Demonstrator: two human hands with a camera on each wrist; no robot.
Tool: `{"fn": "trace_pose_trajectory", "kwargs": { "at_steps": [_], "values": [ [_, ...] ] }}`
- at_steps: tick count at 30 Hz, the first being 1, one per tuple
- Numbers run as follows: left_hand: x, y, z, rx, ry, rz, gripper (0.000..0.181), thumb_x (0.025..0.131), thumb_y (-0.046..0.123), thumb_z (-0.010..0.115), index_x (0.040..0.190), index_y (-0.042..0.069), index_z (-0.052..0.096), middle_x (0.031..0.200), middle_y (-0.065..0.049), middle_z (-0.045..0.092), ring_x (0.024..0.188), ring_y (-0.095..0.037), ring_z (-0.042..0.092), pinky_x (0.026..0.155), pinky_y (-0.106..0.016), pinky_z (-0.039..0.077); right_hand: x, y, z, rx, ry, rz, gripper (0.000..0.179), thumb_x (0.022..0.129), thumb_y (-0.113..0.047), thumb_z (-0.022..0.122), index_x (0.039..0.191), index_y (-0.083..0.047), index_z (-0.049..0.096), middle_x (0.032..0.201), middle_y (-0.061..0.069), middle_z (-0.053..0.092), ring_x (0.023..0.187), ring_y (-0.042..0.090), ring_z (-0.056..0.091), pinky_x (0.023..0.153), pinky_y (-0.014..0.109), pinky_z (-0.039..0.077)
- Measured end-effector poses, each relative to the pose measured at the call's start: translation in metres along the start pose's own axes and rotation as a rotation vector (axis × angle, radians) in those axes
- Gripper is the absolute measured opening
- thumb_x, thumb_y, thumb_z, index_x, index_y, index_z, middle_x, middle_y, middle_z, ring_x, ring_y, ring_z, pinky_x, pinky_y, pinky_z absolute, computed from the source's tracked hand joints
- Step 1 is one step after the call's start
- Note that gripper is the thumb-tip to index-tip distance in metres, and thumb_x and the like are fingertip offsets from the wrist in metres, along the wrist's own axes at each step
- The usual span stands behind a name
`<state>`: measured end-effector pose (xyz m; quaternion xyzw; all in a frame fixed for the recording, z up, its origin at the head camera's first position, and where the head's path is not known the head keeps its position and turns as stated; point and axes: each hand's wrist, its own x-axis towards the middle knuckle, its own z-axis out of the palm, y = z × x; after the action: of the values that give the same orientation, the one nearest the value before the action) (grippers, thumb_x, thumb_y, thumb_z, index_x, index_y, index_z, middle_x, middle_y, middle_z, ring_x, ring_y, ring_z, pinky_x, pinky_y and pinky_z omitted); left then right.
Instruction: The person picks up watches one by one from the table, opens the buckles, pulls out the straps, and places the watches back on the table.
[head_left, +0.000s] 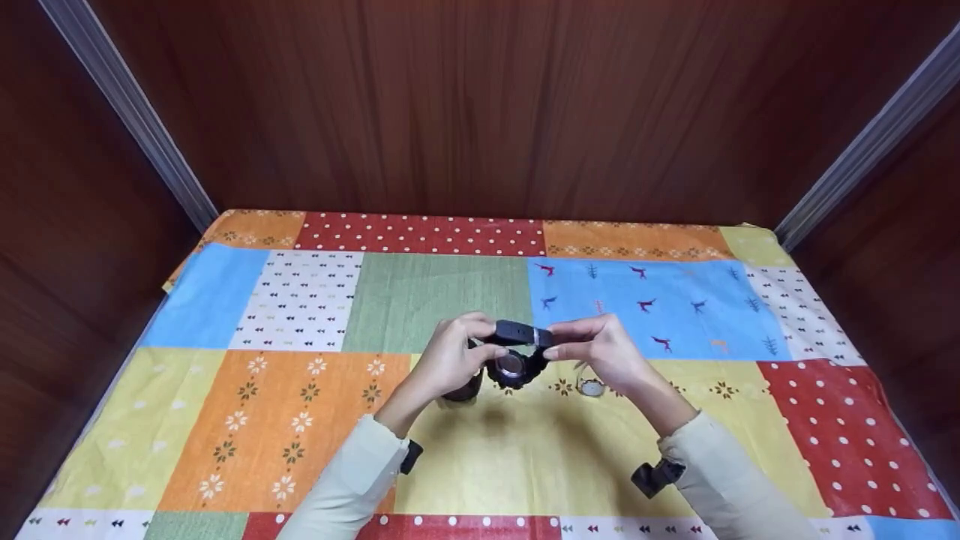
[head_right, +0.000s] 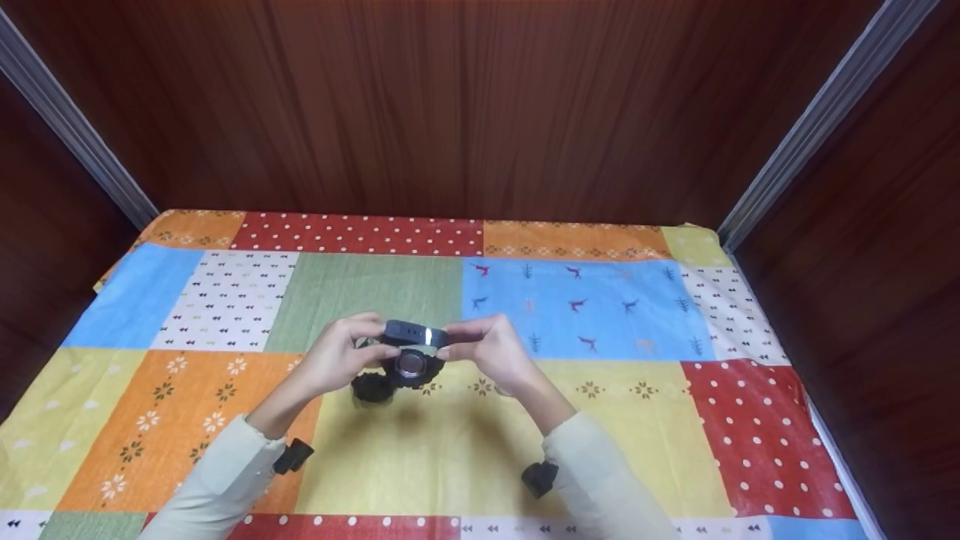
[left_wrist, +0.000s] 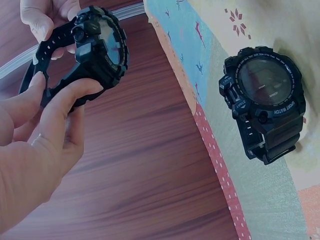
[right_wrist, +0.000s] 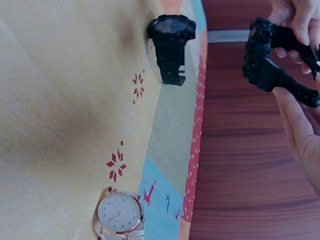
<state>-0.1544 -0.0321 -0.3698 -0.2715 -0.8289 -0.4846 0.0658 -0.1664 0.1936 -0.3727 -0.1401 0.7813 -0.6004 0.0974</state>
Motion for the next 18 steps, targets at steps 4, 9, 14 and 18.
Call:
{"fn": "trace_pose_trajectory", "kwargs": {
  "at_steps": [4,9,14,18],
  "values": [
    [-0.0001,-0.0012,-0.0004,0.000,-0.004,0.008,0.007,0.076,0.003,0.069,0.083,0.001,0.071,0.088,-0.009,0.064,0.082,-0.022,0.059,0.076,-0.035,0.047,-0.0003,-0.0001,-0.0005,0.009,-0.005,0.007,0.032,0.072,-0.007,0.075,0.100,0.007,0.067,0.089,0.014,0.068,0.075,0.014,0.062,0.060,0.025,0.046],
    [-0.0010,-0.0020,-0.0010,-0.012,-0.007,0.001,0.013,0.077,0.004,0.070,0.089,0.000,0.071,0.093,-0.011,0.065,0.086,-0.025,0.060,0.081,-0.036,0.046,-0.0006,0.0012,-0.0009,0.040,-0.009,0.002,0.033,0.072,-0.003,0.074,0.101,0.010,0.065,0.090,0.016,0.068,0.075,0.015,0.063,0.064,0.027,0.048],
    [-0.0021,-0.0019,-0.0024,-0.032,-0.013,-0.017,0.017,0.077,0.004,0.069,0.094,0.000,0.071,0.096,-0.013,0.065,0.088,-0.026,0.060,0.083,-0.038,0.046,-0.0004,0.0022,-0.0014,0.045,-0.011,-0.011,0.033,0.072,-0.002,0.074,0.100,0.011,0.065,0.089,0.016,0.068,0.075,0.015,0.063,0.064,0.027,0.048],
    [-0.0027,-0.0007,-0.0043,-0.060,-0.017,-0.046,0.021,0.078,0.003,0.069,0.098,-0.002,0.069,0.097,-0.013,0.065,0.089,-0.025,0.060,0.083,-0.036,0.046,-0.0003,0.0018,-0.0020,0.039,-0.015,-0.013,0.033,0.072,-0.004,0.074,0.100,0.010,0.065,0.089,0.016,0.068,0.074,0.016,0.063,0.060,0.025,0.047]
  ]
}}
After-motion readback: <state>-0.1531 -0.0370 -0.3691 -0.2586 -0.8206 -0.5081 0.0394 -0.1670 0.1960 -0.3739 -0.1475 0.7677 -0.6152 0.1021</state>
